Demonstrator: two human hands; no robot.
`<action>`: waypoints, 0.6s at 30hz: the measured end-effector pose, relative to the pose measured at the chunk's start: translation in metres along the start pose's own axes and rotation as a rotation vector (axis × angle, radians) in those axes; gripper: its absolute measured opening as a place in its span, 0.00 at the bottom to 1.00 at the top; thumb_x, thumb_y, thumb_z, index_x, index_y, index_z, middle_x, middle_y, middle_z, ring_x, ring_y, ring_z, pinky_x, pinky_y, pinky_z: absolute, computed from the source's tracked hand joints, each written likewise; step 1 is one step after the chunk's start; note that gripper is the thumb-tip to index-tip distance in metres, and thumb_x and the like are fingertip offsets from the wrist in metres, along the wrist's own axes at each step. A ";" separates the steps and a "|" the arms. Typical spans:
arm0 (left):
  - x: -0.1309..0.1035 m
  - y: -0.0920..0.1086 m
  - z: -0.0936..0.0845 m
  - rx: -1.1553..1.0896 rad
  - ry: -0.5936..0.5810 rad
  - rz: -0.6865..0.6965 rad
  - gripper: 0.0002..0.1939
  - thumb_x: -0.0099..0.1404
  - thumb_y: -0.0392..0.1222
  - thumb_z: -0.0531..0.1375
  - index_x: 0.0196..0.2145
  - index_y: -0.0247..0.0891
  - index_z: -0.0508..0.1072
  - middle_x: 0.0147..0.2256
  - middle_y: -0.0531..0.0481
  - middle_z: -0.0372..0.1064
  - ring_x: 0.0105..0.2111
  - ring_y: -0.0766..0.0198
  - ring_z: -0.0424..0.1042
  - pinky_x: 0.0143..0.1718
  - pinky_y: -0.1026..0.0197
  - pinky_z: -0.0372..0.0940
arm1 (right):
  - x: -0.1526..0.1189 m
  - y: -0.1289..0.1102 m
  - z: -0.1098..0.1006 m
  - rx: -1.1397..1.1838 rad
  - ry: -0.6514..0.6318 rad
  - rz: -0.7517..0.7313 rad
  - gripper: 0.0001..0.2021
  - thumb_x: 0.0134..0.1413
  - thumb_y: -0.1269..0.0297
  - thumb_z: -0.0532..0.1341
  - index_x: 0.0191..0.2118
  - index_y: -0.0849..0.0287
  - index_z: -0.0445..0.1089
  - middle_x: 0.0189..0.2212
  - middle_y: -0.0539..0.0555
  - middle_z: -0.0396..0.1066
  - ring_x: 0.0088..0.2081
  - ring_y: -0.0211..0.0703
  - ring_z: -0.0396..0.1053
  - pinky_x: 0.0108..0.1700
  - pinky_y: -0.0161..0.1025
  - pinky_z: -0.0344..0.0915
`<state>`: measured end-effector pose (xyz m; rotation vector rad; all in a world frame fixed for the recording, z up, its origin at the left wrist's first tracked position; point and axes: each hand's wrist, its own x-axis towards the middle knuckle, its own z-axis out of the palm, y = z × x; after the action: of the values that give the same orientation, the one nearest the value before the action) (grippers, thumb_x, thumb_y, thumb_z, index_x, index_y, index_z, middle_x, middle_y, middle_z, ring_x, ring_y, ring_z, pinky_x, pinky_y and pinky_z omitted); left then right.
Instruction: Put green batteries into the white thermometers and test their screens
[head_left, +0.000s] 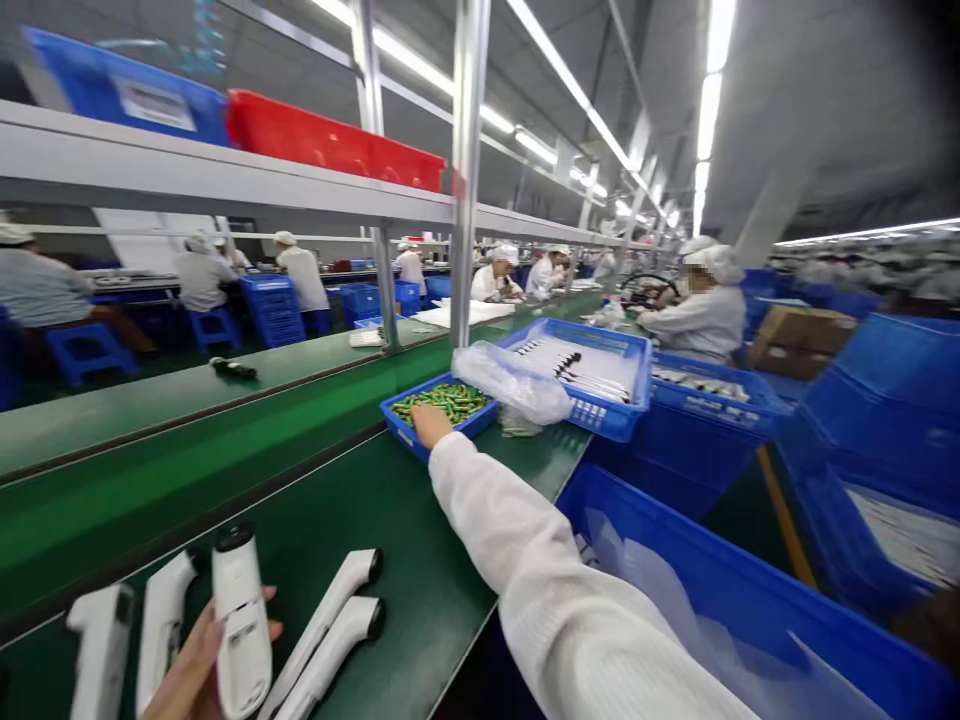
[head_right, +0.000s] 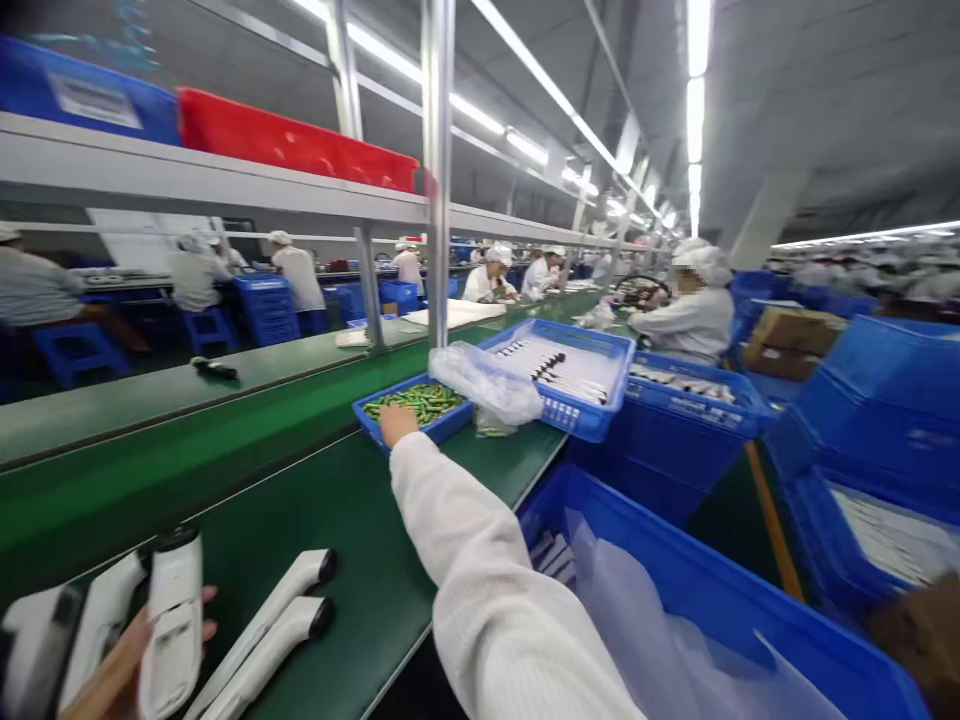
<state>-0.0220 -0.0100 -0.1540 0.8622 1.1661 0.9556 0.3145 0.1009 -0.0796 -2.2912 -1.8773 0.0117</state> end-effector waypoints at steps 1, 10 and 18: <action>-0.004 0.003 0.002 -0.104 -0.016 -0.056 0.42 0.46 0.62 0.67 0.57 0.49 0.63 0.45 0.49 0.75 0.44 0.47 0.73 0.34 0.58 0.72 | -0.001 -0.001 -0.002 -0.016 -0.012 -0.015 0.14 0.62 0.61 0.58 0.50 0.62 0.67 0.49 0.57 0.68 0.47 0.47 0.69 0.49 0.50 0.68; -0.019 0.012 0.017 -0.241 -0.160 0.040 0.39 0.59 0.55 0.64 0.62 0.47 0.51 0.53 0.43 0.66 0.43 0.54 0.73 0.35 0.61 0.69 | -0.019 -0.017 -0.021 0.081 0.042 -0.196 0.11 0.62 0.66 0.57 0.47 0.65 0.68 0.49 0.60 0.67 0.51 0.51 0.65 0.55 0.55 0.60; -0.020 0.012 0.018 -0.257 -0.144 0.161 0.47 0.58 0.53 0.64 0.65 0.51 0.39 0.50 0.41 0.67 0.47 0.48 0.72 0.39 0.55 0.69 | -0.082 -0.106 0.001 0.669 -0.125 -0.625 0.08 0.60 0.68 0.58 0.45 0.61 0.67 0.40 0.53 0.72 0.40 0.37 0.71 0.42 0.33 0.67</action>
<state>-0.0082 -0.0253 -0.1330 0.8107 0.8391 1.1284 0.1949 0.0406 -0.0738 -1.2526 -2.1360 0.6047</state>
